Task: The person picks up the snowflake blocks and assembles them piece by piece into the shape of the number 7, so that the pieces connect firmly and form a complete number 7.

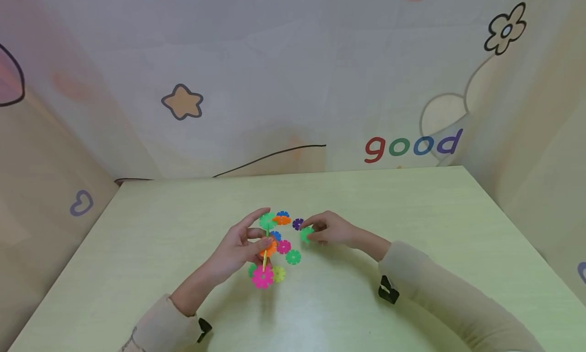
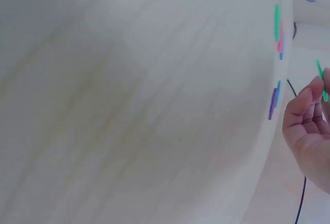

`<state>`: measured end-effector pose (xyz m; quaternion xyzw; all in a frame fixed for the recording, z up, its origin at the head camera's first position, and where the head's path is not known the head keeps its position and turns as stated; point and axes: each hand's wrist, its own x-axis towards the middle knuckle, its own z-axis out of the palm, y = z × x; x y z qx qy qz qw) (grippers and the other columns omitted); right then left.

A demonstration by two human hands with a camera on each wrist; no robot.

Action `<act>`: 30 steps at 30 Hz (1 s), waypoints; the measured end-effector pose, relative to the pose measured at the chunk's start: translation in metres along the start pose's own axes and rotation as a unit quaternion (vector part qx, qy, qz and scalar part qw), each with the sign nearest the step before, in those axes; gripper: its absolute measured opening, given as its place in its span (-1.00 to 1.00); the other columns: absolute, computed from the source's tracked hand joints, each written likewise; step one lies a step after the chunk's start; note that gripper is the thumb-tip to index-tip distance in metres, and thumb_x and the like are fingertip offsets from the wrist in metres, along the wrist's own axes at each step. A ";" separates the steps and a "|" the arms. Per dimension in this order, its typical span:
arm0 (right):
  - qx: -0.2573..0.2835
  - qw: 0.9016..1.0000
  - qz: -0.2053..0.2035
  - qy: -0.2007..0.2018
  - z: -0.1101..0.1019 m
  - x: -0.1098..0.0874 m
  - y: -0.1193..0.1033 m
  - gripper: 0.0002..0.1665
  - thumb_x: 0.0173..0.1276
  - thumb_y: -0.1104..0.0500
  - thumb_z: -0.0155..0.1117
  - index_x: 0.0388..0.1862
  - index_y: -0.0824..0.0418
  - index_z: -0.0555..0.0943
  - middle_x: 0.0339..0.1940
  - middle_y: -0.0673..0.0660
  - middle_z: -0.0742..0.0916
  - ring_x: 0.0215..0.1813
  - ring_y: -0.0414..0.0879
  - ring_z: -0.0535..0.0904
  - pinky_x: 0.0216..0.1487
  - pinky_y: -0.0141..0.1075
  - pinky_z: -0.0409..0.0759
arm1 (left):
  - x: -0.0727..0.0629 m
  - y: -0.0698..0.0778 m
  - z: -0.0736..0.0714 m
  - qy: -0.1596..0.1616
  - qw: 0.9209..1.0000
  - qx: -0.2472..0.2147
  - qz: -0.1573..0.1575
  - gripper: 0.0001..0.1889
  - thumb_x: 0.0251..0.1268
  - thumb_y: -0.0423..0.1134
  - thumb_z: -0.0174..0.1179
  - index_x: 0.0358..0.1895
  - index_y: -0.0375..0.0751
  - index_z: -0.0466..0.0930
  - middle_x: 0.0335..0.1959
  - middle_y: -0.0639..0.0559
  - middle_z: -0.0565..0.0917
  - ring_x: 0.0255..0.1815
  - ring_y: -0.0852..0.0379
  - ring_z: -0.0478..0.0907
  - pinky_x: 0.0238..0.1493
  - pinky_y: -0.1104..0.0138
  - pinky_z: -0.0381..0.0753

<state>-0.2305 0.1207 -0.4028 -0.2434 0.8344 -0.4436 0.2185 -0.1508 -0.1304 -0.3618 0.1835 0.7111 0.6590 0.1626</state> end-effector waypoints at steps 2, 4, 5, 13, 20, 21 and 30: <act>0.005 1.000 -0.009 0.002 -0.001 -0.003 -0.002 -0.65 0.25 0.28 0.20 0.03 0.34 0.55 -0.67 0.02 0.47 -0.59 -0.13 0.40 -0.47 -0.35 0.42 | 0.000 -0.001 0.000 0.001 1.000 -0.005 -0.001 -0.35 0.26 -0.32 0.12 0.38 -0.01 0.06 -0.30 -0.15 0.55 -0.53 0.05 0.58 -0.37 0.20 0.63; 0.012 1.000 -0.014 0.007 -0.002 -0.006 -0.004 -0.63 0.25 0.26 0.22 0.04 0.35 0.54 -0.66 0.03 0.52 -0.57 -0.11 0.42 -0.45 -0.32 0.44 | 0.001 -0.001 0.000 0.000 1.000 -0.010 0.000 -0.35 0.26 -0.32 0.12 0.38 0.00 0.06 -0.30 -0.14 0.55 -0.54 0.06 0.58 -0.38 0.21 0.63; 0.016 1.000 -0.015 0.009 -0.002 -0.008 -0.004 -0.61 0.24 0.25 0.23 0.04 0.34 0.54 -0.65 0.04 0.54 -0.56 -0.10 0.44 -0.44 -0.30 0.46 | 0.001 -0.001 0.001 -0.002 1.000 -0.012 0.002 -0.35 0.26 -0.32 0.12 0.39 -0.01 0.06 -0.30 -0.14 0.55 -0.54 0.07 0.57 -0.38 0.22 0.63; 0.081 0.996 -0.041 0.023 -0.008 -0.024 -0.011 -0.54 0.20 0.23 0.28 0.08 0.37 0.50 -0.48 0.30 0.62 -0.46 -0.02 0.54 -0.26 -0.21 0.54 | 0.002 -0.002 0.002 -0.002 1.000 -0.015 0.005 -0.35 0.27 -0.33 0.11 0.39 -0.10 0.04 -0.31 -0.13 0.54 -0.54 0.09 0.57 -0.41 0.27 0.63; 0.143 0.986 -0.074 0.043 -0.008 -0.034 -0.019 -0.56 0.15 0.29 0.31 0.03 0.37 0.50 -0.51 0.11 0.60 -0.39 0.27 0.55 -0.23 -0.23 0.60 | 0.004 -0.002 0.007 0.009 1.000 -0.021 -0.005 -0.35 0.26 -0.31 0.12 0.38 -0.08 0.06 -0.30 -0.11 0.55 -0.54 0.09 0.56 -0.40 0.26 0.63; 0.148 0.985 -0.078 0.046 -0.007 -0.035 -0.020 -0.57 0.15 0.30 0.32 0.02 0.37 0.50 -0.50 0.11 0.60 -0.40 0.25 0.55 -0.24 -0.23 0.61 | 0.004 -0.002 0.008 0.011 1.000 -0.023 -0.007 -0.35 0.26 -0.31 0.12 0.38 -0.08 0.06 -0.30 -0.10 0.55 -0.54 0.09 0.56 -0.40 0.26 0.63; 0.184 0.975 -0.103 0.075 -0.002 -0.042 -0.028 -0.57 0.14 0.32 0.31 0.01 0.40 0.48 -0.49 0.10 0.61 -0.48 -0.06 0.58 -0.25 -0.26 0.62 | 0.005 -0.003 0.016 0.009 0.999 -0.030 -0.006 -0.35 0.26 -0.28 0.13 0.38 -0.06 0.07 -0.32 -0.10 0.57 -0.56 0.08 0.57 -0.41 0.28 0.62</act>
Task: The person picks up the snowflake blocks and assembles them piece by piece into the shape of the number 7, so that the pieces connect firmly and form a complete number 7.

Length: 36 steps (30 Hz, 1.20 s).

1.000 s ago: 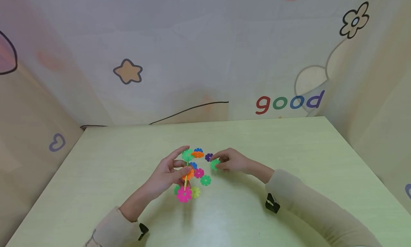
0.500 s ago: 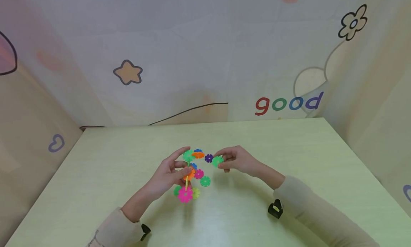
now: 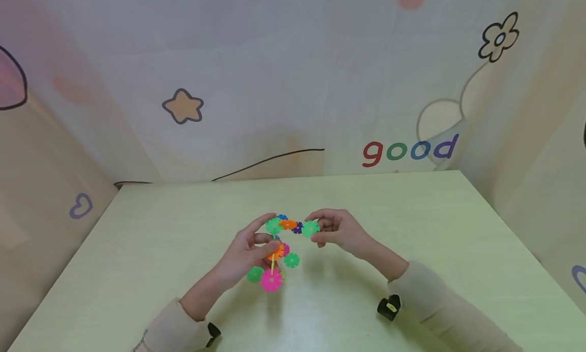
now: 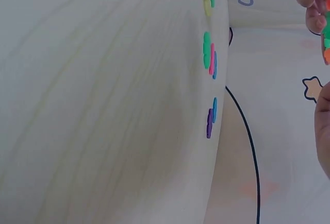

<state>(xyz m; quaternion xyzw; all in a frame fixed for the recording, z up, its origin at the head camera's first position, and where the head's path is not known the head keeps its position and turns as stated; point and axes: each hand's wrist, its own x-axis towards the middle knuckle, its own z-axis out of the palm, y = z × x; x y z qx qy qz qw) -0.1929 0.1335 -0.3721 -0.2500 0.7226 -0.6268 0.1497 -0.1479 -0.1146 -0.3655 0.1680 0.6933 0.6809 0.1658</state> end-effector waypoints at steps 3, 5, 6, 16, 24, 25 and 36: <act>0.023 1.000 -0.004 0.017 0.002 -0.001 0.000 -0.57 0.15 0.33 0.31 0.01 0.40 0.47 -0.51 0.07 0.62 -0.50 -0.08 0.57 -0.23 -0.27 0.61 | 0.000 0.000 0.002 -0.001 1.000 -0.003 0.000 -0.35 0.25 -0.30 0.14 0.37 -0.08 0.07 -0.33 -0.10 0.56 -0.58 0.08 0.55 -0.43 0.29 0.62; 0.031 0.999 -0.010 0.028 0.004 -0.002 -0.001 -0.58 0.16 0.34 0.29 0.00 0.43 0.46 -0.52 0.06 0.62 -0.49 -0.08 0.57 -0.23 -0.28 0.61 | 0.000 -0.001 0.003 0.001 1.000 -0.004 -0.001 -0.35 0.25 -0.30 0.14 0.37 -0.08 0.08 -0.34 -0.10 0.56 -0.58 0.08 0.55 -0.44 0.30 0.62; 0.033 0.999 -0.010 0.036 0.005 -0.002 -0.002 -0.58 0.16 0.34 0.29 0.00 0.43 0.45 -0.52 0.06 0.63 -0.49 -0.09 0.58 -0.23 -0.29 0.61 | 0.001 -0.001 0.003 0.002 1.000 -0.005 -0.002 -0.35 0.25 -0.30 0.14 0.37 -0.08 0.08 -0.34 -0.10 0.56 -0.59 0.08 0.55 -0.44 0.31 0.62; 0.062 0.995 -0.015 0.075 0.017 0.002 -0.002 -0.61 0.16 0.41 0.25 -0.02 0.47 0.43 -0.54 0.04 0.64 -0.50 -0.13 0.59 -0.25 -0.30 0.61 | 0.002 -0.003 0.008 0.001 1.000 -0.015 0.003 -0.36 0.25 -0.29 0.14 0.37 -0.10 0.08 -0.25 -0.20 0.60 -0.56 0.09 0.57 -0.44 0.32 0.62; 0.098 0.990 -0.047 0.086 0.024 0.004 0.000 -0.65 0.15 0.42 0.26 -0.10 0.54 0.42 -0.55 0.02 0.68 -0.57 -0.15 0.58 -0.29 -0.26 0.63 | 0.002 -0.006 0.010 -0.013 0.999 -0.025 0.035 -0.36 0.27 -0.31 0.11 0.38 -0.09 0.05 -0.27 -0.12 0.61 -0.55 0.03 0.62 -0.45 0.26 0.63; 0.096 0.990 -0.047 0.088 0.025 0.004 0.000 -0.65 0.14 0.42 0.27 -0.11 0.53 0.43 -0.55 0.02 0.68 -0.57 -0.15 0.58 -0.30 -0.26 0.63 | 0.002 -0.006 0.010 -0.017 0.999 -0.025 0.040 -0.36 0.27 -0.31 0.11 0.38 -0.09 0.06 -0.28 -0.13 0.60 -0.55 0.02 0.62 -0.46 0.26 0.62; 0.075 0.992 -0.050 0.087 0.027 0.005 -0.002 -0.67 0.10 0.36 0.33 -0.16 0.47 0.51 -0.52 0.08 0.70 -0.58 -0.13 0.56 -0.38 -0.30 0.59 | 0.002 -0.005 0.012 -0.022 0.998 -0.004 0.060 -0.38 0.27 -0.39 0.09 0.37 -0.15 0.08 -0.31 -0.19 0.55 -0.59 0.05 0.60 -0.52 0.28 0.61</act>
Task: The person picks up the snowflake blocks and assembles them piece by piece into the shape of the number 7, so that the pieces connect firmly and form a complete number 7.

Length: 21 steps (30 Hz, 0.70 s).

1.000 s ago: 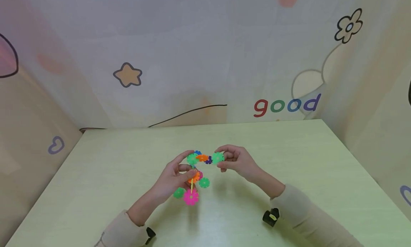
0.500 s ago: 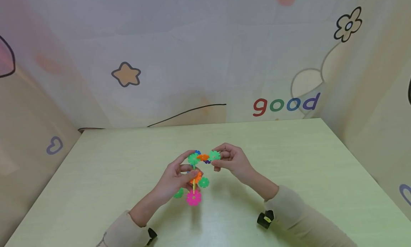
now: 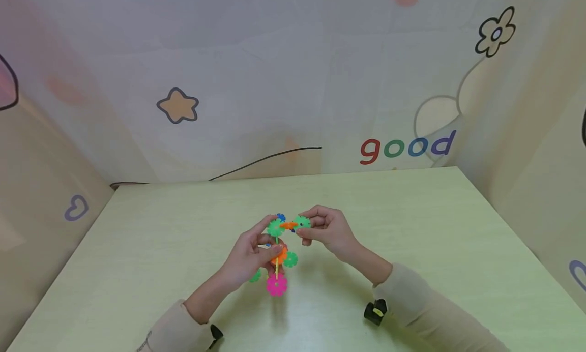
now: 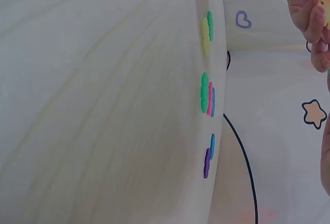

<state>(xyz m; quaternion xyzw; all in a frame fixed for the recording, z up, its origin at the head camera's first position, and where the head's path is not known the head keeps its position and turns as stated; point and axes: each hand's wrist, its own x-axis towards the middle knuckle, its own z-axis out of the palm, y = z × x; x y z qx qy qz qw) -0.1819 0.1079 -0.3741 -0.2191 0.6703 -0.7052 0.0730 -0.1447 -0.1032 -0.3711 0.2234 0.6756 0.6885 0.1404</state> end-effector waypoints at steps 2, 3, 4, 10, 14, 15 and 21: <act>-0.008 1.000 -0.001 -0.007 -0.001 0.001 -0.001 -0.67 0.12 0.36 0.32 -0.14 0.46 0.50 -0.51 0.07 0.70 -0.56 -0.12 0.58 -0.35 -0.29 0.60 | 0.000 0.000 0.000 0.003 1.000 -0.004 -0.006 -0.38 0.27 -0.39 0.08 0.37 -0.15 0.07 -0.29 -0.20 0.56 -0.59 0.05 0.60 -0.51 0.28 0.61; -0.013 1.000 -0.001 -0.012 -0.002 0.001 -0.001 -0.67 0.13 0.36 0.30 -0.12 0.45 0.49 -0.50 0.06 0.70 -0.54 -0.11 0.59 -0.34 -0.28 0.60 | 0.000 0.001 -0.001 0.005 1.000 -0.006 -0.008 -0.38 0.27 -0.39 0.08 0.37 -0.14 0.07 -0.27 -0.20 0.57 -0.59 0.05 0.60 -0.50 0.28 0.61; -0.019 1.000 0.000 -0.016 -0.003 0.001 -0.001 -0.66 0.15 0.36 0.29 -0.09 0.44 0.48 -0.49 0.05 0.69 -0.53 -0.09 0.60 -0.32 -0.28 0.61 | 0.000 0.001 -0.001 0.007 1.000 -0.008 -0.010 -0.38 0.27 -0.39 0.08 0.37 -0.15 0.06 -0.26 -0.23 0.57 -0.59 0.06 0.60 -0.50 0.28 0.61; -0.046 0.998 0.006 -0.030 -0.014 0.002 0.000 -0.57 0.24 0.35 0.20 0.09 0.40 0.41 -0.46 0.10 0.67 -0.46 -0.02 0.62 -0.25 -0.21 0.62 | -0.001 0.003 -0.003 0.024 0.999 0.001 -0.025 -0.36 0.27 -0.36 0.10 0.37 -0.09 0.05 -0.19 -0.35 0.56 -0.58 0.05 0.59 -0.45 0.25 0.62; -0.063 0.998 0.003 -0.030 -0.024 0.006 0.001 -0.61 0.32 0.32 0.10 0.11 0.41 0.39 -0.44 0.16 0.67 -0.44 -0.06 0.61 -0.26 -0.21 0.62 | -0.004 0.007 -0.006 0.036 0.999 0.009 -0.040 -0.34 0.26 -0.32 0.12 0.38 0.01 0.05 -0.21 -0.29 0.56 -0.56 0.00 0.60 -0.41 0.23 0.63; -0.066 0.997 0.003 -0.030 -0.026 0.007 0.000 -0.62 0.33 0.31 0.09 0.11 0.41 0.39 -0.43 0.16 0.66 -0.44 -0.06 0.61 -0.26 -0.21 0.62 | -0.005 0.007 -0.007 0.037 0.998 0.010 -0.040 -0.33 0.26 -0.33 0.12 0.39 0.01 0.04 -0.21 -0.29 0.55 -0.56 -0.01 0.60 -0.40 0.22 0.63; -0.105 0.993 0.019 -0.048 -0.038 0.020 0.002 -0.59 0.31 0.31 0.12 0.12 0.40 0.41 -0.44 0.12 0.67 -0.42 0.03 0.59 -0.27 -0.22 0.61 | -0.008 0.009 -0.011 0.035 0.999 0.011 -0.037 -0.33 0.25 -0.34 0.13 0.38 -0.01 0.04 -0.22 -0.24 0.55 -0.55 -0.02 0.61 -0.39 0.21 0.63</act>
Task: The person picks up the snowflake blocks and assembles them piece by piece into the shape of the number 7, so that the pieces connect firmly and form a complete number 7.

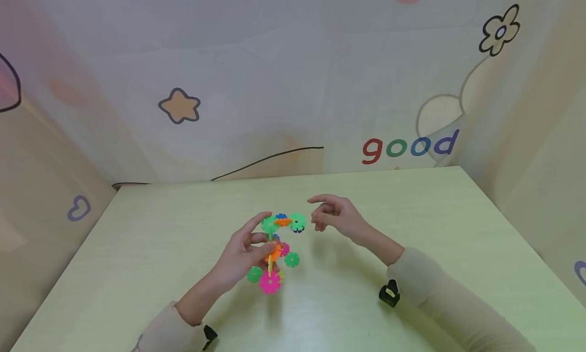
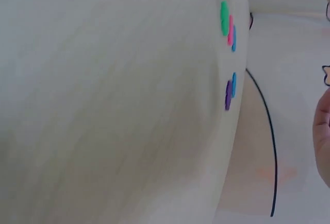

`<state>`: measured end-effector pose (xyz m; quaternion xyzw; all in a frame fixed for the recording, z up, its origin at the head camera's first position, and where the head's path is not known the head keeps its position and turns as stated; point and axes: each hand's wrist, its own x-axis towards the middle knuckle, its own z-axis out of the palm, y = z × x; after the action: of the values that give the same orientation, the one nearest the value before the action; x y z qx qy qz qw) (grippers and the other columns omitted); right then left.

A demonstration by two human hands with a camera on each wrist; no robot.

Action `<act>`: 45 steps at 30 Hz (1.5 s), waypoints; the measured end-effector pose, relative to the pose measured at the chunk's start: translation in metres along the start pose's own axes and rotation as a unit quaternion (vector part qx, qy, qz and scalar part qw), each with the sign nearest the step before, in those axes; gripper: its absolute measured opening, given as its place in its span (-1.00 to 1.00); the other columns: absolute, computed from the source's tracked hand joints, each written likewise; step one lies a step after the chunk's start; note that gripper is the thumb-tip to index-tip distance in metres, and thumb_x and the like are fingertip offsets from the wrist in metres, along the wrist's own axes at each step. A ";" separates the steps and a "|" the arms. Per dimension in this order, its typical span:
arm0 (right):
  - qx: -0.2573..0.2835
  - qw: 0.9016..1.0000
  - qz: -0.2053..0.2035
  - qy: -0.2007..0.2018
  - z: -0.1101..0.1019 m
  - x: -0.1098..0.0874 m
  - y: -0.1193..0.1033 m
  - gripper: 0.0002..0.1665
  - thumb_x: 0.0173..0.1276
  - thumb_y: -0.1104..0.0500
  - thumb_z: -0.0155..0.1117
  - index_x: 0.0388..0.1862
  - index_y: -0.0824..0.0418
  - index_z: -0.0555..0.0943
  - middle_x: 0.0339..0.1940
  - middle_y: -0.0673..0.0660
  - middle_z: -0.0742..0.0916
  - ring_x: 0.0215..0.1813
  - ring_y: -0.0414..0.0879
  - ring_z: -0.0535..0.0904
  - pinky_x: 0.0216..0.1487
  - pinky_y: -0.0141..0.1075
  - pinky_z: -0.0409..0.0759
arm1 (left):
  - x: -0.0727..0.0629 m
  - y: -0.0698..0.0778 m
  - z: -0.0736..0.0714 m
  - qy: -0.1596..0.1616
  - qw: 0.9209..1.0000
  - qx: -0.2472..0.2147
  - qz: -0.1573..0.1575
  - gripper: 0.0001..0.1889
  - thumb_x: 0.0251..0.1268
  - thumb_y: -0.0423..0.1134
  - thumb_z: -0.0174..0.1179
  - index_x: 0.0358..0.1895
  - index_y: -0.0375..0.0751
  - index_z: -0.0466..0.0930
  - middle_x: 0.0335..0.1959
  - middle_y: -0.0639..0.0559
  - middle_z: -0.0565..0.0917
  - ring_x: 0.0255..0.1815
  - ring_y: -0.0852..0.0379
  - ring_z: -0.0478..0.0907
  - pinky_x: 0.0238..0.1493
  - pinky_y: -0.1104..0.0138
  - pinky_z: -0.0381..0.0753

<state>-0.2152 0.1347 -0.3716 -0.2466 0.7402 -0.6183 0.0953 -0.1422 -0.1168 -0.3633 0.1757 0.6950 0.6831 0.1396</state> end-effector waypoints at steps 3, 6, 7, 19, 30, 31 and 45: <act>-0.030 0.999 0.015 -0.024 -0.005 0.009 0.007 -0.57 0.28 0.32 0.15 0.13 0.38 0.41 -0.39 0.13 0.66 -0.37 0.15 0.58 -0.30 -0.27 0.60 | -0.001 0.000 -0.001 0.002 1.000 0.000 -0.006 -0.33 0.24 -0.34 0.13 0.38 0.01 0.05 -0.21 -0.27 0.54 -0.55 -0.02 0.62 -0.39 0.21 0.63; -0.061 0.996 0.033 -0.051 -0.007 0.019 0.014 -0.53 0.23 0.32 0.22 0.13 0.36 0.44 -0.30 0.22 0.63 -0.30 0.17 0.57 -0.32 -0.26 0.59 | -0.001 0.001 -0.002 0.002 1.000 0.000 -0.011 -0.32 0.25 -0.34 0.13 0.38 0.02 0.05 -0.19 -0.35 0.52 -0.55 -0.03 0.62 -0.38 0.20 0.63; -0.075 0.995 0.037 -0.060 -0.008 0.022 0.017 -0.52 0.21 0.31 0.24 0.13 0.36 0.44 -0.27 0.25 0.62 -0.27 0.15 0.56 -0.33 -0.25 0.58 | -0.001 0.001 -0.003 0.002 1.000 0.000 -0.012 -0.33 0.25 -0.34 0.13 0.39 0.02 0.05 -0.18 -0.37 0.52 -0.55 -0.04 0.62 -0.38 0.20 0.63; -0.202 0.972 0.081 -0.087 -0.006 0.050 0.031 -0.49 0.12 0.26 0.34 0.10 0.27 0.52 -0.07 0.19 0.60 -0.11 -0.02 0.48 -0.17 -0.28 0.51 | -0.003 0.004 -0.007 0.002 1.000 0.000 -0.008 -0.32 0.25 -0.35 0.12 0.39 -0.04 0.03 -0.22 -0.27 0.55 -0.52 -0.04 0.63 -0.36 0.21 0.63; -0.280 0.945 0.147 -0.077 0.003 0.064 0.050 -0.54 0.06 0.18 0.41 0.01 0.14 0.61 -0.16 0.08 0.57 -0.15 -0.06 0.41 -0.19 -0.29 0.42 | -0.004 0.003 -0.009 0.000 1.000 -0.008 0.001 -0.33 0.26 -0.37 0.10 0.40 -0.12 0.01 -0.25 -0.23 0.53 -0.53 0.00 0.63 -0.37 0.23 0.63; -0.281 0.944 0.152 -0.077 0.003 0.064 0.051 -0.54 0.06 0.19 0.41 0.01 0.15 0.61 -0.17 0.07 0.56 -0.15 -0.06 0.41 -0.18 -0.28 0.42 | -0.005 0.003 -0.009 0.000 1.000 -0.008 0.002 -0.33 0.26 -0.37 0.10 0.39 -0.13 0.01 -0.25 -0.22 0.53 -0.53 0.01 0.63 -0.37 0.23 0.63; -0.293 0.940 0.138 -0.103 0.007 0.064 0.050 -0.76 0.02 0.32 0.40 -0.29 0.27 0.59 -0.35 0.06 0.61 -0.26 -0.10 0.46 -0.15 -0.28 0.47 | -0.004 0.001 -0.011 -0.001 1.000 -0.015 0.001 -0.33 0.26 -0.36 0.10 0.40 -0.11 0.01 -0.28 -0.15 0.55 -0.52 -0.02 0.64 -0.37 0.22 0.63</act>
<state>-0.2792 0.1033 -0.4108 -0.2208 0.9017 -0.3259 0.1788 -0.1431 -0.1282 -0.3619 0.1750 0.6846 0.6932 0.1417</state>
